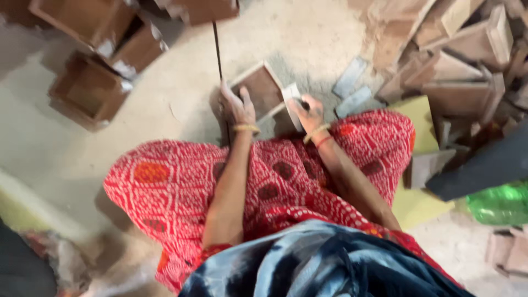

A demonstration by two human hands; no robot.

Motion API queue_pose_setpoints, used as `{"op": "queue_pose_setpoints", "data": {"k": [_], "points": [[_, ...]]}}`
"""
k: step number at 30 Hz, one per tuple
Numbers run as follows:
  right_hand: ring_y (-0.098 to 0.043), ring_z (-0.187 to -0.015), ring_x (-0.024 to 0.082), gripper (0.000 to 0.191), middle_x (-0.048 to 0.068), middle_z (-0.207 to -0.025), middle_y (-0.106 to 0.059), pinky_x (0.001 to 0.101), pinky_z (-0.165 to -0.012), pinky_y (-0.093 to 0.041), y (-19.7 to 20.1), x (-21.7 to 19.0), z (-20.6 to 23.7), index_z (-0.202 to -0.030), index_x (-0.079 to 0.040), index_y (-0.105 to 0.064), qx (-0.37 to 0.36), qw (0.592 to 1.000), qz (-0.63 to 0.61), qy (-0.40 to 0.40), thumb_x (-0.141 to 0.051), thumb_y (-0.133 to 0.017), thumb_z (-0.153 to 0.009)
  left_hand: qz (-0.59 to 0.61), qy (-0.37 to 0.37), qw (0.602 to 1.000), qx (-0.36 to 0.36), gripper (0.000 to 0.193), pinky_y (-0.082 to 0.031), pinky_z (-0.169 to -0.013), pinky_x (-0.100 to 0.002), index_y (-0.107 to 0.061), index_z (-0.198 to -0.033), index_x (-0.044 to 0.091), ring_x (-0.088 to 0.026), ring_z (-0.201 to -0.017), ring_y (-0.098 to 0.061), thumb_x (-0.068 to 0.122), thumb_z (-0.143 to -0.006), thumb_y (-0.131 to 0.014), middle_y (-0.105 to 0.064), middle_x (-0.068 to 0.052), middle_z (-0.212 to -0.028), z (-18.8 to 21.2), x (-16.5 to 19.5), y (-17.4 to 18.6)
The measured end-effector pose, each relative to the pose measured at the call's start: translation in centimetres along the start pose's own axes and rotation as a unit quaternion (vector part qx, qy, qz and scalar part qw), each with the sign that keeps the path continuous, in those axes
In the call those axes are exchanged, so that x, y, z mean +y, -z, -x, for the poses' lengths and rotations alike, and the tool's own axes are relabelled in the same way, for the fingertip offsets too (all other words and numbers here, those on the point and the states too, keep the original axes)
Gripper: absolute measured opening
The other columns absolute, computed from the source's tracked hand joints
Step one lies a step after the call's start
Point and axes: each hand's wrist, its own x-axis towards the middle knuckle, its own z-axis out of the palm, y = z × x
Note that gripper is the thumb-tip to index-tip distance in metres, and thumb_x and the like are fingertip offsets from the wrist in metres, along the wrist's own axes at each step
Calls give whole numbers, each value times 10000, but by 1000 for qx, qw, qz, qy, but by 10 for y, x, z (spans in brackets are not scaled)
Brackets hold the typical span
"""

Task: The person sits cross-legged on the floor and sands the edges and corners of small wooden boxes using a sanding block. They handle several boxes one at a time, turning them over to reach different sides, and place finished pieces aside.

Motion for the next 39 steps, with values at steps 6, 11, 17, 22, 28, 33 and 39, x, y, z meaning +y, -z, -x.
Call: {"op": "queue_pose_setpoints", "data": {"k": [6,11,17,22,28,33,39], "points": [[-563,-670,151,395,109,-731,-646,331,-628,-478,-3,14,-34,-865,5,-715,-68,994,43,-70,-376,-815,-859,-15,26,999,-32,482,-419,-1045,-544,-474,-1456,68,-442,-1246,-558,260,-1023,-563,-610,-241,-1340,-11,-8,-7],[-615,-681,184,390,146,-738,-713,333,-629,-498,2,22,-58,-861,-1,-746,-175,977,34,-118,-385,-808,-844,-28,12,999,-29,461,-399,-1039,-554,-495,-1427,85,-432,-1259,-562,243,-1000,-567,-614,-218,-1351,-19,-13,-11],[-645,-795,242,315,98,-870,-707,367,-720,-527,-18,30,-81,-910,-96,-750,-32,970,100,220,-407,-796,-911,-62,36,996,-45,433,-370,-1037,-568,-521,-1410,127,-434,-1256,-551,267,-1004,-577,-614,-201,-1347,-18,-9,-14],[-533,-567,143,344,15,-671,-636,336,-514,-446,-10,35,-66,-787,-87,-739,-116,990,67,-44,-409,-793,-893,-32,19,999,-25,379,-380,-1078,-562,-520,-1406,142,-399,-1300,-556,279,-1052,-528,-622,-162,-1375,-15,-12,-23],[-495,-616,106,358,6,-670,-572,314,-542,-415,-31,26,-104,-750,-102,-660,-85,996,24,18,-392,-817,-889,-41,-4,999,-24,367,-368,-1097,-553,-510,-1405,127,-403,-1306,-543,285,-1074,-509,-604,-174,-1386,-19,-15,-27],[-504,-605,120,341,-27,-679,-564,289,-528,-429,-38,23,-113,-750,-90,-678,-93,995,18,-41,-364,-812,-903,-36,40,997,-60,388,-374,-1060,-557,-515,-1409,134,-409,-1265,-544,271,-1046,-531,-598,-178,-1371,-18,-9,-20],[-517,-619,117,294,-26,-670,-588,316,-556,-429,-32,22,-107,-825,-38,-703,-63,997,13,29,-307,-813,-875,-9,5,1000,-19,355,-401,-1057,-526,-514,-1379,141,-397,-1285,-554,202,-1033,-566,-602,-160,-1381,-26,-6,-24]]}}
